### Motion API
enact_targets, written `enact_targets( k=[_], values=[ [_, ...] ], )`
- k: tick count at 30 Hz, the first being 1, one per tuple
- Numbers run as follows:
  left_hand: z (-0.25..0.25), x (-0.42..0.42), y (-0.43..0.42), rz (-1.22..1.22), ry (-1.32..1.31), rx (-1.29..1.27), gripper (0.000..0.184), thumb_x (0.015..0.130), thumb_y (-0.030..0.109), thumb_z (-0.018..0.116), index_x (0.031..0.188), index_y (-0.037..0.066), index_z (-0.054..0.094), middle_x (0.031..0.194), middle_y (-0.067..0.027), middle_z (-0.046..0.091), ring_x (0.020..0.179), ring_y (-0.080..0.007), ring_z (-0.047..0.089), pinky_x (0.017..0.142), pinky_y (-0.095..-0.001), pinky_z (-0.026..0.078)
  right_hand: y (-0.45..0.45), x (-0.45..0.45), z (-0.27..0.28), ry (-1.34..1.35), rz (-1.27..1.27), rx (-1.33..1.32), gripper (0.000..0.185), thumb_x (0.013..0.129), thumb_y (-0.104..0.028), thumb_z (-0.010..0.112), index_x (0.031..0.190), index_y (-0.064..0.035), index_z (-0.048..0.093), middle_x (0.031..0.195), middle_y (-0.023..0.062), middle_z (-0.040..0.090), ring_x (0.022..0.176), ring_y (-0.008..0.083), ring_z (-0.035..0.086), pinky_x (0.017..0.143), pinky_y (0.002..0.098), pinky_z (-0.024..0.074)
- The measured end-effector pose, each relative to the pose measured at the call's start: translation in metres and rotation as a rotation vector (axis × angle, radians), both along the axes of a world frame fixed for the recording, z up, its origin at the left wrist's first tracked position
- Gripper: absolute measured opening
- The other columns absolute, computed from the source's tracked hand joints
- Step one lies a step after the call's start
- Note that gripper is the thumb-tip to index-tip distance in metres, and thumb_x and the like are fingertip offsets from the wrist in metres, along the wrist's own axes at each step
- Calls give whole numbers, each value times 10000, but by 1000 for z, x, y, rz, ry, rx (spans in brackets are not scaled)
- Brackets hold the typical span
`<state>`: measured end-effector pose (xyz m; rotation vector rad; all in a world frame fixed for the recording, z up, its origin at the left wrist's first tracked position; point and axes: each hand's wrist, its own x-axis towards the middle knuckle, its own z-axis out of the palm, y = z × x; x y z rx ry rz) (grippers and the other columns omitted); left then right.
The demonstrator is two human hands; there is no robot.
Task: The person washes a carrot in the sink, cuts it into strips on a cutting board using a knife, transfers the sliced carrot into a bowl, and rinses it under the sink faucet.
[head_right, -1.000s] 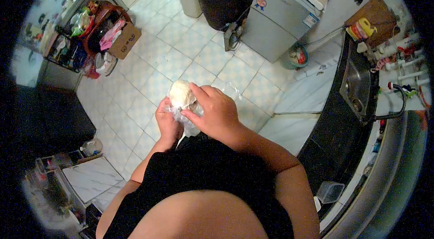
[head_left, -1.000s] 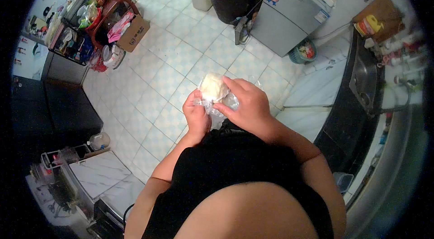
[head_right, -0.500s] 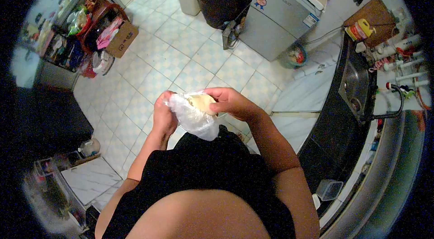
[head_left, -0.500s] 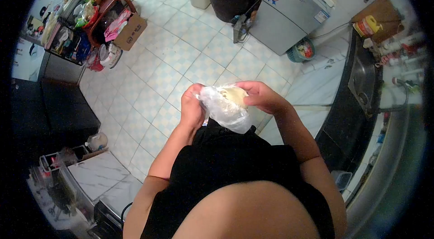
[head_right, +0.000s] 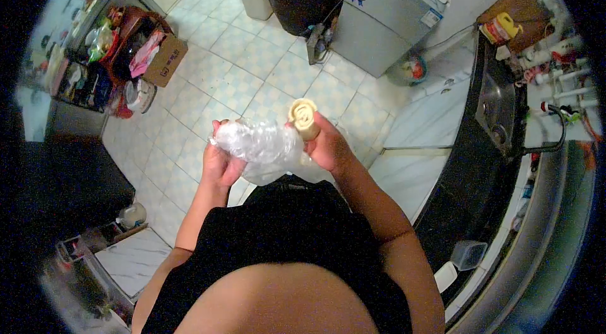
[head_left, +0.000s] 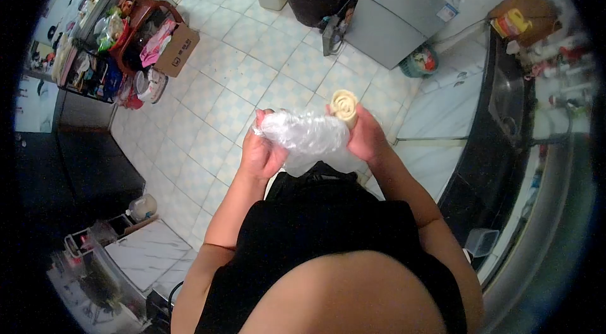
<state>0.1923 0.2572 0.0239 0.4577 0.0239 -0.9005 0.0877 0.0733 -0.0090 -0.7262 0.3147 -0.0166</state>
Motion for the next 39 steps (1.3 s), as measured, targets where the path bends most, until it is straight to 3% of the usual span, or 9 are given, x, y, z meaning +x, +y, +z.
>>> enact_targets(
  k=[1,3,5,10,15,25,31,35,39],
  values=[
    [0,2,0,21,-5,49,320,870,377,446,875,61,497,906,-75,544,872,-211,524,819,-366,420,0,-2,4,-11,-23,-310,537,809,-344,535,1222,-42,371,1192,154,463,1073,287,479,889,417,404],
    [3,4,-4,59,-26,111,323,870,374,447,930,59,483,963,-83,532,906,-212,516,836,-373,417,-8,-1,-11,111,-138,155,477,806,-257,558,1196,-36,396,1151,139,490,1056,279,489,871,388,415],
    [9,2,-9,82,-56,139,329,867,364,457,986,57,460,1022,-90,514,942,-210,504,845,-377,417,-10,-4,-21,-34,103,-331,517,833,-317,505,1221,-6,364,1156,130,483,1049,240,488,904,357,392],
    [13,5,-9,39,-136,139,362,837,345,518,1028,50,429,1036,-78,495,973,-195,479,857,-363,400,16,2,-19,56,356,-382,465,852,-268,488,1171,59,402,1097,144,513,1008,197,510,875,315,412],
    [12,18,-7,13,-181,137,383,816,358,547,1006,43,439,1002,-69,507,948,-177,479,837,-334,390,29,35,-59,74,165,36,412,800,-129,561,1133,73,426,1074,137,530,981,193,532,860,325,421],
    [-2,67,-14,40,-169,80,318,829,319,546,1005,69,459,1035,-60,515,994,-187,478,887,-375,372,35,72,-55,-151,-69,-701,559,667,-83,715,1146,15,444,1024,81,550,957,135,506,847,287,400],
    [-5,95,-44,-2,-177,95,259,846,282,540,983,75,467,1071,-66,506,1008,-196,475,884,-372,375,8,90,-66,-171,-163,-1308,521,673,-189,718,1103,8,499,1012,153,564,954,249,541,844,338,419],
    [-33,116,-69,-49,-353,176,242,841,262,551,956,64,474,1110,-79,487,1028,-202,465,892,-369,365,-37,70,-38,72,-207,-1442,605,660,-207,724,1166,-9,458,1055,144,519,938,257,535,806,350,437],
    [-45,117,-128,-163,-583,300,217,848,253,548,881,47,489,1105,-79,479,986,-169,464,853,-305,361,-73,74,-14,44,-406,-1076,745,629,-99,732,1267,-62,349,1187,98,418,897,183,538,724,303,464]
  ],
)
